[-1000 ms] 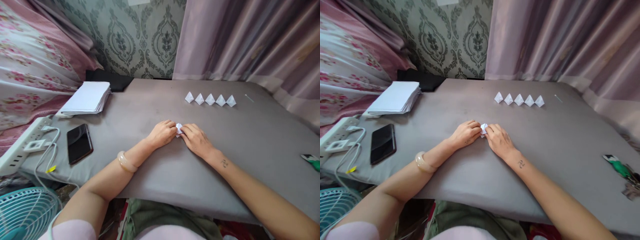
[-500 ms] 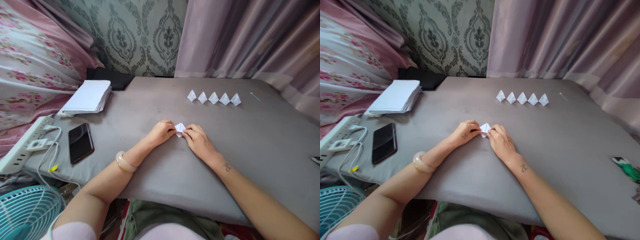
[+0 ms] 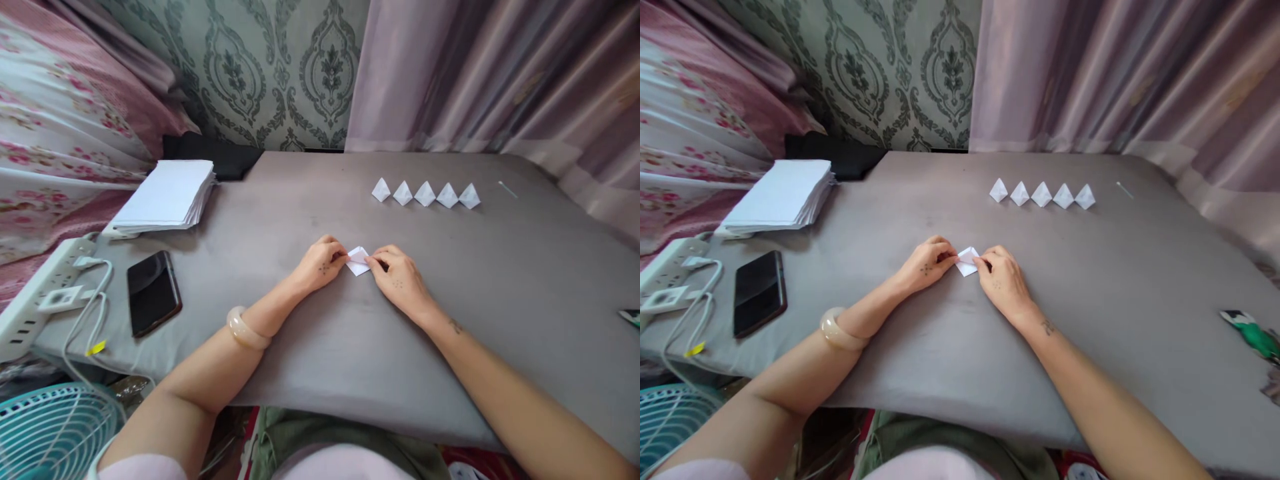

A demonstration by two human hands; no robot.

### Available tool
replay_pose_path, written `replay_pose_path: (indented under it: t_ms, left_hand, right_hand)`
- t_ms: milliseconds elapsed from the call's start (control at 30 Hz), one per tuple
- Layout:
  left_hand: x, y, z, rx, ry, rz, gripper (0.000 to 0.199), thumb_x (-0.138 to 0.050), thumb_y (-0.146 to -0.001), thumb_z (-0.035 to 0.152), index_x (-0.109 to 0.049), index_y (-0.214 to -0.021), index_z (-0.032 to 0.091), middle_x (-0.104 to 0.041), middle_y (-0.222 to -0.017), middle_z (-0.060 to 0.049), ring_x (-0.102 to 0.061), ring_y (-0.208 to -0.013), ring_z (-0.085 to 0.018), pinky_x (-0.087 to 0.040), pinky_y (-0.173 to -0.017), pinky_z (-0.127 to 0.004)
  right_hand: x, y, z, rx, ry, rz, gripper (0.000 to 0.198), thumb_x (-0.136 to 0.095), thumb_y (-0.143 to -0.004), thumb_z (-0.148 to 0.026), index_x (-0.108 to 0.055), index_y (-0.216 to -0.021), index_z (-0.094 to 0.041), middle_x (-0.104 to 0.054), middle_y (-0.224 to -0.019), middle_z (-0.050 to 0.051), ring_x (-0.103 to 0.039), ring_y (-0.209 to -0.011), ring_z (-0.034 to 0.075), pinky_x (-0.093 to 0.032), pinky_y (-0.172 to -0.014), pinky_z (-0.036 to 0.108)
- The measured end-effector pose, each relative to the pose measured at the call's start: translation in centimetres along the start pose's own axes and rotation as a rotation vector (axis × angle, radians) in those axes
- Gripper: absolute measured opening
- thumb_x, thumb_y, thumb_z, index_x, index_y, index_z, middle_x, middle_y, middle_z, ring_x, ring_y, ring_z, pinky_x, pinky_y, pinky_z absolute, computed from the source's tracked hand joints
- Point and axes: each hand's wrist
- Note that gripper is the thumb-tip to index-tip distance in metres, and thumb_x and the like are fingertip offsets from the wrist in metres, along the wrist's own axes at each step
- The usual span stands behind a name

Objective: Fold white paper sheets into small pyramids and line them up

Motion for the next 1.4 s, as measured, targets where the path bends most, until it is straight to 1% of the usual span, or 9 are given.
replay_pose_path:
  t_ms: [167, 333, 400, 600, 767, 900, 1133, 1400]
  left_hand:
    - [0.0, -0.2, 0.0, 0.04, -0.018, 0.003, 0.015, -0.057, -0.085, 0.025, -0.069, -0.083, 0.016, -0.06, -0.092, -0.007, -0.056, -0.07, -0.013, -0.047, -0.075, -0.028]
    - [0.0, -0.3, 0.2, 0.069, -0.013, 0.011, 0.015, -0.059, -0.085, 0.025, -0.07, -0.082, 0.016, -0.061, -0.092, -0.007, -0.057, -0.073, -0.014, -0.048, -0.078, -0.029]
    - [0.0, -0.3, 0.2, 0.088, -0.01, 0.018, 0.015, -0.059, -0.085, 0.025, -0.07, -0.082, 0.015, -0.061, -0.093, -0.007, -0.058, -0.075, -0.014, -0.048, -0.079, -0.029]
    - [-0.1, -0.2, 0.7, 0.15, 0.008, 0.027, 0.013, -0.061, -0.084, 0.023, -0.069, -0.081, 0.014, -0.061, -0.094, -0.007, -0.058, -0.075, -0.013, -0.048, -0.078, -0.028]
    - [-0.1, -0.3, 1.1, 0.226, 0.013, 0.037, 0.011, -0.062, -0.083, 0.022, -0.069, -0.08, 0.014, -0.06, -0.095, -0.007, -0.058, -0.076, -0.013, -0.049, -0.078, -0.029]
    - [0.0, -0.5, 1.2, 0.252, 0.024, 0.043, 0.01, -0.064, -0.082, 0.022, -0.07, -0.08, 0.013, -0.058, -0.097, -0.007, -0.058, -0.077, -0.013, -0.049, -0.081, -0.031]
    - [0.0, -0.7, 1.4, 0.294, 0.025, 0.037, 0.01, -0.065, -0.081, 0.022, -0.069, -0.077, 0.014, -0.057, -0.097, -0.007, -0.057, -0.079, -0.014, -0.048, -0.083, -0.032]
    - [0.2, -1.1, 1.4, 0.341, 0.001, 0.031, 0.013, -0.068, -0.079, 0.025, -0.066, -0.072, 0.014, -0.056, -0.094, -0.007, -0.055, -0.079, -0.014, -0.047, -0.082, -0.032]
  right_hand:
    - [0.2, 0.3, 0.5, 0.042, -0.008, -0.017, 0.016, -0.056, -0.087, -0.028, -0.07, -0.082, -0.021, -0.067, -0.099, 0.007, -0.063, -0.09, 0.02, -0.047, -0.085, 0.035]
    - [0.3, 0.5, 0.7, 0.046, -0.024, 0.028, 0.017, -0.055, -0.087, -0.025, -0.07, -0.079, -0.021, -0.068, -0.097, 0.007, -0.064, -0.088, 0.019, -0.047, -0.086, 0.034]
    - [0.2, 0.4, 0.7, 0.032, -0.019, 0.036, 0.018, -0.055, -0.087, -0.025, -0.07, -0.079, -0.02, -0.067, -0.099, 0.007, -0.063, -0.088, 0.02, -0.047, -0.086, 0.035]
    - [-0.4, 0.1, 0.8, -0.067, -0.012, 0.059, 0.019, -0.057, -0.084, -0.029, -0.07, -0.076, -0.018, -0.062, -0.109, 0.011, -0.063, -0.087, 0.02, -0.049, -0.085, 0.037]
    - [-0.8, -0.1, 1.0, -0.085, 0.058, 0.12, 0.019, -0.06, -0.081, -0.032, -0.07, -0.073, -0.018, -0.06, -0.107, 0.012, -0.06, -0.097, 0.024, -0.046, -0.091, 0.041]
    - [-0.5, -0.5, 1.0, -0.122, 0.049, 0.063, 0.019, -0.06, -0.08, -0.032, -0.069, -0.07, -0.018, -0.06, -0.106, 0.011, -0.06, -0.098, 0.024, -0.046, -0.093, 0.04]
    - [-0.1, -1.1, 0.8, -0.182, 0.031, -0.016, 0.02, -0.059, -0.079, -0.032, -0.067, -0.066, -0.019, -0.06, -0.107, 0.009, -0.061, -0.09, 0.021, -0.047, -0.088, 0.038]
    - [-0.1, -1.4, 0.8, -0.221, 0.009, -0.031, 0.02, -0.06, -0.076, -0.033, -0.066, -0.062, -0.02, -0.06, -0.107, 0.008, -0.061, -0.085, 0.02, -0.047, -0.082, 0.037]
Point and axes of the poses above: each hand's wrist, its own y-axis away from the middle knuckle, its own x-axis out of the back of the hand, z = x × y
